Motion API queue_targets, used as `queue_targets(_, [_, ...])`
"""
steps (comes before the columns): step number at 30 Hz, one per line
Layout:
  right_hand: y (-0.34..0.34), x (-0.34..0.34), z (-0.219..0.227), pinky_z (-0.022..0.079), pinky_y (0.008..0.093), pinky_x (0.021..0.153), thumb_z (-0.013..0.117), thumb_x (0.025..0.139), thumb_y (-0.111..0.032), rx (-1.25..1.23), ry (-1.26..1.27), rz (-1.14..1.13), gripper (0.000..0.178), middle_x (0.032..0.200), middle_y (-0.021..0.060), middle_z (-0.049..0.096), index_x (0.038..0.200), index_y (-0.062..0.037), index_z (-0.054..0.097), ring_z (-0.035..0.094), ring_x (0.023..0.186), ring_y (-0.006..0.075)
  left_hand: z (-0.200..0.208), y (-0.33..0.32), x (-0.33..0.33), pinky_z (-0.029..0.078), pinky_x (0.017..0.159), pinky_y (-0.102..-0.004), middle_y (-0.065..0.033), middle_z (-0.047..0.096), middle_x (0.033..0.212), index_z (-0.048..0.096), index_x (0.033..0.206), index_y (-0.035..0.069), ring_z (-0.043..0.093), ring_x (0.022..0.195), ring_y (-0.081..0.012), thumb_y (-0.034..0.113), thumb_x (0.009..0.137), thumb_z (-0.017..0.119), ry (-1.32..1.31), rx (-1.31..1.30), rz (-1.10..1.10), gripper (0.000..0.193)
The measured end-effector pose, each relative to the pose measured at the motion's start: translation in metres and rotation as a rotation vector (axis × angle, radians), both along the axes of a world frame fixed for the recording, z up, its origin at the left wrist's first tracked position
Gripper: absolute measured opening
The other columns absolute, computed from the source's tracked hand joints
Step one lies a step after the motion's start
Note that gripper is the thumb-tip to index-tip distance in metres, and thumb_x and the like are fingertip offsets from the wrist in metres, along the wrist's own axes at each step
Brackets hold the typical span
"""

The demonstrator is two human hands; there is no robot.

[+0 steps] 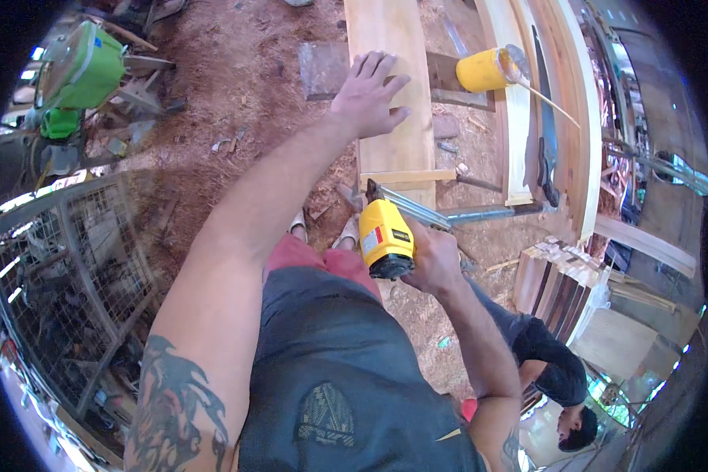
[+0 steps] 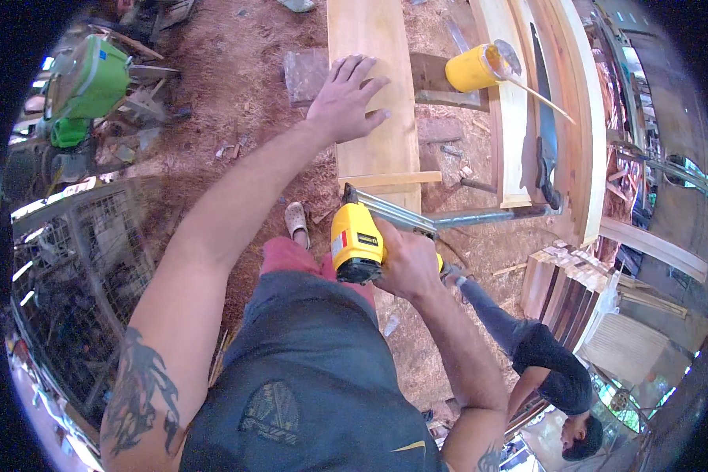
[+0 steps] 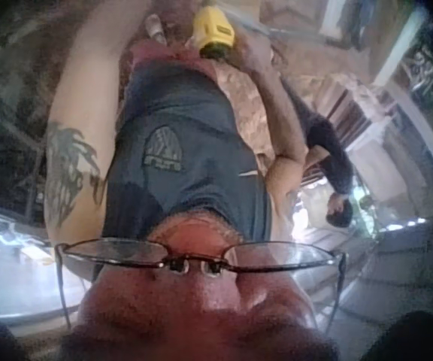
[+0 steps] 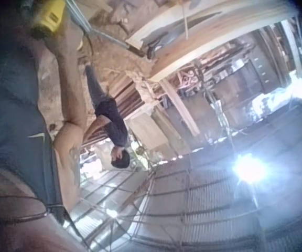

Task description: The person measures wood planks with a combination square, marks them with a pencil, secures a small wooden block with a nail gun, and cuts a board with a hand saw.

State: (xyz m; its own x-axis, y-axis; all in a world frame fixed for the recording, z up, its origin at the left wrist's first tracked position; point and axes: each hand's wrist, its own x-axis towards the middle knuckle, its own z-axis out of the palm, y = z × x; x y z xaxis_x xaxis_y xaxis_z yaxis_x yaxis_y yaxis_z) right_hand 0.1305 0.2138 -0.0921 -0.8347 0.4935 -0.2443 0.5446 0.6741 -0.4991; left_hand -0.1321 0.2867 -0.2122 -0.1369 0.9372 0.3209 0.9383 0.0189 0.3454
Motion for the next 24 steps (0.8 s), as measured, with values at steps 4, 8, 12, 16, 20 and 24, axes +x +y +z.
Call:
queue_targets(4, [0.001,-0.005,0.003,0.057,0.0452,0.067,0.081,0.074,-0.031,-0.005,-0.052,-0.008,0.061,0.089,0.0156,0.074,0.127,-0.0105,0.058,0.073,0.079,0.0350,0.002,0.000,0.001,0.015,0.124,-0.0526,-0.0210,0.036,0.154,0.052,0.142,0.015,0.026,0.148,-0.0385,0.051,0.092,0.061,-0.008,-0.004,0.003,0.062])
queue_targets(8, [0.003,-0.011,0.008,0.057,0.0456,0.067,0.082,0.075,-0.031,-0.011,-0.079,0.008,0.063,0.089,0.0162,0.073,0.129,-0.0105,0.058,0.073,0.078,0.0357,0.001,0.001,0.001,0.015,0.124,-0.0526,-0.0212,0.037,0.154,0.052,0.142,0.014,0.026,0.148,-0.0387,0.050,0.092,0.060,-0.022,0.004,0.000,0.062])
queue_targets(12, [0.004,-0.013,0.010,0.057,0.0471,0.071,0.082,0.071,-0.024,-0.068,-0.116,-0.030,0.059,0.093,0.0180,0.073,0.124,-0.0103,0.060,0.071,0.082,0.0387,0.000,0.000,0.001,0.016,0.124,-0.0531,-0.0214,0.037,0.154,0.053,0.141,0.014,0.026,0.147,-0.0392,0.050,0.092,0.061,-0.021,0.022,-0.003,0.062])
queue_targets(16, [0.005,-0.013,0.009,0.057,0.0473,0.070,0.082,0.071,-0.024,-0.057,-0.124,-0.023,0.060,0.091,0.0178,0.073,0.125,-0.0102,0.060,0.071,0.079,0.0392,0.000,-0.001,0.001,0.016,0.124,-0.0537,-0.0215,0.038,0.153,0.054,0.140,0.014,0.026,0.147,-0.0395,0.050,0.091,0.061,-0.027,0.028,-0.001,0.062])
queue_targets(20, [0.010,-0.014,0.007,0.057,0.0492,0.064,0.082,0.075,-0.034,-0.015,-0.157,0.031,0.062,0.080,0.0190,0.072,0.126,-0.0087,0.058,0.071,0.072,0.0390,0.000,0.000,0.002,0.016,0.123,-0.0536,-0.0215,0.038,0.153,0.055,0.139,0.013,0.027,0.147,-0.0395,0.050,0.091,0.061,-0.013,0.029,0.003,0.061])
queue_targets(24, [0.012,-0.014,0.007,0.057,0.0504,0.064,0.081,0.074,-0.035,-0.024,-0.193,0.029,0.060,0.075,0.0195,0.071,0.123,-0.0083,0.060,0.070,0.069,0.0400,0.000,0.000,0.002,0.017,0.123,-0.0536,-0.0219,0.038,0.152,0.056,0.139,0.013,0.028,0.146,-0.0397,0.050,0.092,0.061,-0.018,0.031,0.003,0.060])
